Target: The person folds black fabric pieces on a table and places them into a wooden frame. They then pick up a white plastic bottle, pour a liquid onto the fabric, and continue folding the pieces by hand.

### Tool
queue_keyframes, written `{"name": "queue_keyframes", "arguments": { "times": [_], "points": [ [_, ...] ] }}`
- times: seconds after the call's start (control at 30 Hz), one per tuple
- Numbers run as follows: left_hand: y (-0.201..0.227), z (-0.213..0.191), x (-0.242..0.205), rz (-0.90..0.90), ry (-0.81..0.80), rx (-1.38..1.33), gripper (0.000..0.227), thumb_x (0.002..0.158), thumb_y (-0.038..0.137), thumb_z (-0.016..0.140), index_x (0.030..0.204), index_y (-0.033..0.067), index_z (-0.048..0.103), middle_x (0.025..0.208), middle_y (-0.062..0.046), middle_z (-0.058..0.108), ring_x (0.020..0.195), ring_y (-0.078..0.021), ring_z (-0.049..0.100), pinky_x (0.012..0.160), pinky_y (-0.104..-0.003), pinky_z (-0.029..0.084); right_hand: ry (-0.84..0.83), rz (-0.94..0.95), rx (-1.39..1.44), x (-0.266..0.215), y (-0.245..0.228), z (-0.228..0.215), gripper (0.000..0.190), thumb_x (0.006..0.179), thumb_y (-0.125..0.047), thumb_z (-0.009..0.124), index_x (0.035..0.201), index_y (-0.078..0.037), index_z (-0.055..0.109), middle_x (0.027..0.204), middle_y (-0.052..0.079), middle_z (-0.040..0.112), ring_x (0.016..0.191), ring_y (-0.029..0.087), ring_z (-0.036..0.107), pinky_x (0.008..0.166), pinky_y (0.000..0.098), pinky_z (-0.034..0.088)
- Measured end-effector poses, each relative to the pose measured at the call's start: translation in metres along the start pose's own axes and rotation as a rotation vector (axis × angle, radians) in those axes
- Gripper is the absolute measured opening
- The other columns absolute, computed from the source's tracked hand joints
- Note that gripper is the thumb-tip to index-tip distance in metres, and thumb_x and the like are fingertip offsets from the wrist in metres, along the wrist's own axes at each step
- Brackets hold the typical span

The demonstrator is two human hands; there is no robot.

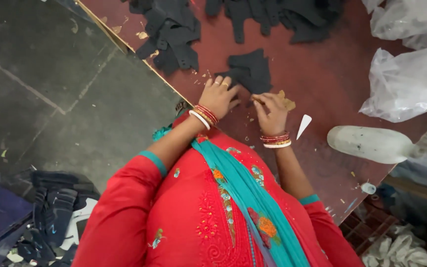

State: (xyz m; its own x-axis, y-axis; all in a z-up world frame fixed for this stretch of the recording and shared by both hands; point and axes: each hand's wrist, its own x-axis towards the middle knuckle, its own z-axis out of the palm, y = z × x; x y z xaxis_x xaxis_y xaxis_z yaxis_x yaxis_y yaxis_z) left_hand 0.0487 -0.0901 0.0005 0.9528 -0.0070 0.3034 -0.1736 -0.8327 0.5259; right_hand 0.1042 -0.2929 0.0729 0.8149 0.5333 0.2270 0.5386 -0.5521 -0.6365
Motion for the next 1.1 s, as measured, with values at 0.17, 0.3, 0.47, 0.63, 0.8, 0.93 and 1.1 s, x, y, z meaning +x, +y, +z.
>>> {"name": "queue_keyframes", "arguments": {
  "times": [0.17, 0.3, 0.47, 0.63, 0.8, 0.93, 1.1],
  "points": [
    [-0.029, -0.025, -0.030, -0.131, -0.033, -0.046, 0.024, 0.083, 0.031, 0.075, 0.101, 0.0158, 0.070, 0.113, -0.009, 0.065, 0.107, -0.0339, 0.060, 0.086, -0.048, 0.046, -0.041, 0.001, 0.021, -0.002, -0.006, -0.006, 0.013, 0.095, -0.006, 0.073, 0.107, -0.005, 0.076, 0.102, 0.012, 0.070, 0.096, 0.027, 0.069, 0.085, 0.0372, 0.055],
    [-0.034, -0.059, -0.045, -0.260, 0.051, -0.150, 0.036, 0.080, 0.024, 0.079, 0.108, 0.0048, 0.069, 0.112, -0.015, 0.063, 0.103, -0.0370, 0.059, 0.089, -0.048, 0.048, -0.110, -0.035, 0.063, 0.008, -0.013, 0.010, 0.013, 0.094, -0.007, 0.073, 0.106, -0.006, 0.076, 0.103, 0.012, 0.071, 0.096, 0.028, 0.071, 0.083, 0.0371, 0.056],
    [-0.031, -0.050, -0.047, -0.442, 0.033, -0.134, 0.043, 0.076, 0.023, 0.082, 0.110, 0.0003, 0.071, 0.109, -0.018, 0.064, 0.103, -0.0394, 0.059, 0.091, -0.048, 0.049, -0.253, -0.176, 0.076, 0.038, -0.026, 0.057, 0.016, 0.092, -0.007, 0.072, 0.108, -0.006, 0.075, 0.106, 0.012, 0.070, 0.099, 0.030, 0.069, 0.085, 0.0386, 0.056],
    [-0.034, -0.045, -0.048, -0.472, 0.018, -0.152, 0.041, 0.078, 0.021, 0.082, 0.111, 0.0003, 0.071, 0.110, -0.019, 0.066, 0.105, -0.0395, 0.060, 0.094, -0.047, 0.049, -0.427, -0.384, 0.004, 0.073, -0.017, 0.095, 0.017, 0.091, -0.007, 0.070, 0.109, -0.006, 0.071, 0.110, 0.014, 0.067, 0.104, 0.034, 0.065, 0.091, 0.0416, 0.053],
    [-0.032, -0.041, -0.047, -0.500, 0.049, -0.153, 0.041, 0.075, 0.023, 0.082, 0.109, 0.0023, 0.072, 0.107, -0.018, 0.067, 0.104, -0.0391, 0.061, 0.093, -0.048, 0.049, -0.471, -0.462, -0.001, 0.062, -0.018, 0.089, 0.023, 0.091, -0.007, 0.068, 0.114, -0.004, 0.067, 0.111, 0.015, 0.065, 0.106, 0.036, 0.063, 0.092, 0.0429, 0.051],
    [-0.039, -0.037, -0.041, -0.512, -0.044, -0.107, 0.039, 0.075, 0.028, 0.083, 0.101, 0.0015, 0.070, 0.105, -0.020, 0.066, 0.105, -0.0391, 0.061, 0.092, -0.048, 0.050, -0.456, -0.422, -0.027, 0.033, -0.011, 0.050, 0.024, 0.089, -0.007, 0.068, 0.113, -0.005, 0.070, 0.110, 0.014, 0.066, 0.105, 0.035, 0.064, 0.091, 0.0424, 0.052],
    [-0.048, -0.048, -0.031, -0.318, 0.008, -0.057, 0.040, 0.077, 0.028, 0.082, 0.104, 0.0021, 0.069, 0.106, -0.023, 0.063, 0.102, -0.0409, 0.060, 0.089, -0.051, 0.048, -0.146, -0.023, 0.028, -0.006, 0.032, -0.013, 0.015, 0.095, -0.010, 0.075, 0.110, -0.006, 0.077, 0.108, 0.012, 0.072, 0.101, 0.028, 0.070, 0.088, 0.0376, 0.056]
  ]
}}
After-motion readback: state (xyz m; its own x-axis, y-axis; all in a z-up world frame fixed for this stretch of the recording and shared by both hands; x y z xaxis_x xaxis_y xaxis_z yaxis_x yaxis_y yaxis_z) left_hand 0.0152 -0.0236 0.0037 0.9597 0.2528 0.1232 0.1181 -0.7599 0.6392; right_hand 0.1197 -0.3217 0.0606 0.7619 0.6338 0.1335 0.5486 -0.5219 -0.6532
